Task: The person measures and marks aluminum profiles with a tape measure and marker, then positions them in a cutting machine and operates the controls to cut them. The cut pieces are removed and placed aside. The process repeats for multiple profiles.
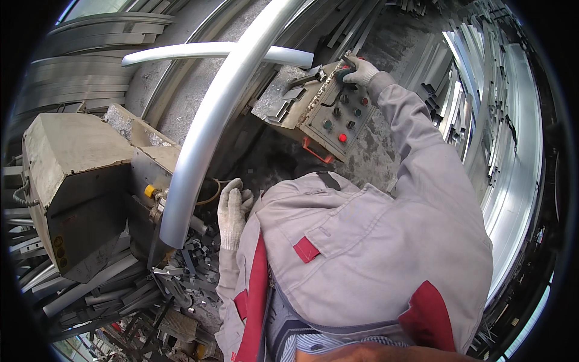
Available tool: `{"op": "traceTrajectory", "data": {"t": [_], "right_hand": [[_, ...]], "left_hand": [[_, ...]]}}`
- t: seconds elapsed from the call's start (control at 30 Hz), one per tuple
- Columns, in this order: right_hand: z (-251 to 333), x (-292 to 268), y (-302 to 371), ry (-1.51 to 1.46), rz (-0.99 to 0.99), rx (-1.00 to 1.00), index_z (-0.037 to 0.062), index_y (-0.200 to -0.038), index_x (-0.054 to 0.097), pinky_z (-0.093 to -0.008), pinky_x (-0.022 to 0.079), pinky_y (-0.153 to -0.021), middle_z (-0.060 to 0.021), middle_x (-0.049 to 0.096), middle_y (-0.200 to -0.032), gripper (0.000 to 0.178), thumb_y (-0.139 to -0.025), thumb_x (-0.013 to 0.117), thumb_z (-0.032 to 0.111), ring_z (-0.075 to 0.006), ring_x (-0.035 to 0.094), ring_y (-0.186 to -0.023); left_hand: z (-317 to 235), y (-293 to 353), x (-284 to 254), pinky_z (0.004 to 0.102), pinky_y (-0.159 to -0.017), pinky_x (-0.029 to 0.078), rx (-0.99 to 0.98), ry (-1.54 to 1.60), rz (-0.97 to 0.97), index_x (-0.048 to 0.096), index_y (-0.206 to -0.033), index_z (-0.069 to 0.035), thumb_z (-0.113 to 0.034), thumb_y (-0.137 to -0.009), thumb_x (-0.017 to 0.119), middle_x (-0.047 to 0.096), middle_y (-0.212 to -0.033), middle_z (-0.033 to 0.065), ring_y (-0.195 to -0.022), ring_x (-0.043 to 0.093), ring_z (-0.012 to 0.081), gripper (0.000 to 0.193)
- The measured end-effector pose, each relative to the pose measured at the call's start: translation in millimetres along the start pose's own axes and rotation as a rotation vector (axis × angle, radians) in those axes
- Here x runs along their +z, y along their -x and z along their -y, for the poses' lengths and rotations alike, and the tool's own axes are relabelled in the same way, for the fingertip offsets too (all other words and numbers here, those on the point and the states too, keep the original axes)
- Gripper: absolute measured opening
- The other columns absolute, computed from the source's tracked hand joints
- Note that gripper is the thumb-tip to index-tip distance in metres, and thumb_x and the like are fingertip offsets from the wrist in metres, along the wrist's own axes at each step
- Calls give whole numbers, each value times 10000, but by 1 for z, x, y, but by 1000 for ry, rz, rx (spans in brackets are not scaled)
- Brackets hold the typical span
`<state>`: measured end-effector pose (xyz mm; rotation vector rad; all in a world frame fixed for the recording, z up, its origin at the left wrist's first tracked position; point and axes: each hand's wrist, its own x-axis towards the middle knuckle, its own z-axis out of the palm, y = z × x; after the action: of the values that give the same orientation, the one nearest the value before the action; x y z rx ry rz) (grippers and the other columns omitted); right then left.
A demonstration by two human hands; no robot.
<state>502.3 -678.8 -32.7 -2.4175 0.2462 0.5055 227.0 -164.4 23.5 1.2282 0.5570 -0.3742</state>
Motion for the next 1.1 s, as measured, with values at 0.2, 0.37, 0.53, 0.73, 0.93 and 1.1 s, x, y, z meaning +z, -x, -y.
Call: {"op": "traceTrajectory", "data": {"t": [0.2, 0.37, 0.53, 0.73, 0.93, 1.1], "right_hand": [[22, -22, -3, 310, -172, -4, 105, -1442, 663, -375, 535, -1051, -160, 724, -1294, 638, -840, 801, 263, -306, 703, -1193], [56, 5, 16, -559, -261, -88, 62, -1379, 705, -372, 592, -940, -137, 758, -1231, 445, -973, 700, 243, -272, 741, -1129], [139, 62, 59, -1263, 337, -288, -1, -1449, 632, -364, 591, -948, -141, 711, -1357, 433, -1073, 573, 206, -258, 703, -1218], [234, 148, 107, -1309, 820, -313, 21, -1499, 597, -423, 518, -1098, -123, 691, -1384, 507, -1079, 585, 305, -236, 659, -1270], [278, 203, 161, -1201, 1071, -326, -5, -1490, 594, -400, 465, -1177, -162, 660, -1415, 454, -1095, 575, 220, -250, 609, -1334], [285, 209, 190, -725, 816, -401, 43, -1080, 698, -236, 463, -640, -10, 662, -846, 221, -1023, 718, 256, -76, 587, -728]], "left_hand": [[0, 4, 3, 301, -939, 582, -29, 57, -93, 582, -1461, -18, -278, -1135, 593, 631, -1371, 84, -1092, 658, 158, 417], [3, -3, 6, 291, -924, 556, -5, 24, -73, 603, -1446, -11, -254, -1117, 622, 651, -1314, 82, -1037, 645, 133, 410], [-17, -17, 36, 294, -951, 546, 74, -270, -63, 605, -1439, -7, -149, -1033, 697, 671, -1292, 95, -1070, 651, 119, 440], [-66, -9, 62, 302, -779, 585, 384, -535, -169, 612, -1425, -26, -138, -939, 801, 703, -1173, 124, -884, 681, 132, 533], [-70, 10, 51, 457, -762, 575, 250, -518, -178, 730, -1144, -22, -303, -980, 758, 740, -958, 246, -904, 751, 411, 326], [-52, 46, 10, 487, -714, 558, 392, -707, -293, 724, -1030, -42, -332, -983, 753, 721, -872, 231, -846, 729, 425, 296]]}}
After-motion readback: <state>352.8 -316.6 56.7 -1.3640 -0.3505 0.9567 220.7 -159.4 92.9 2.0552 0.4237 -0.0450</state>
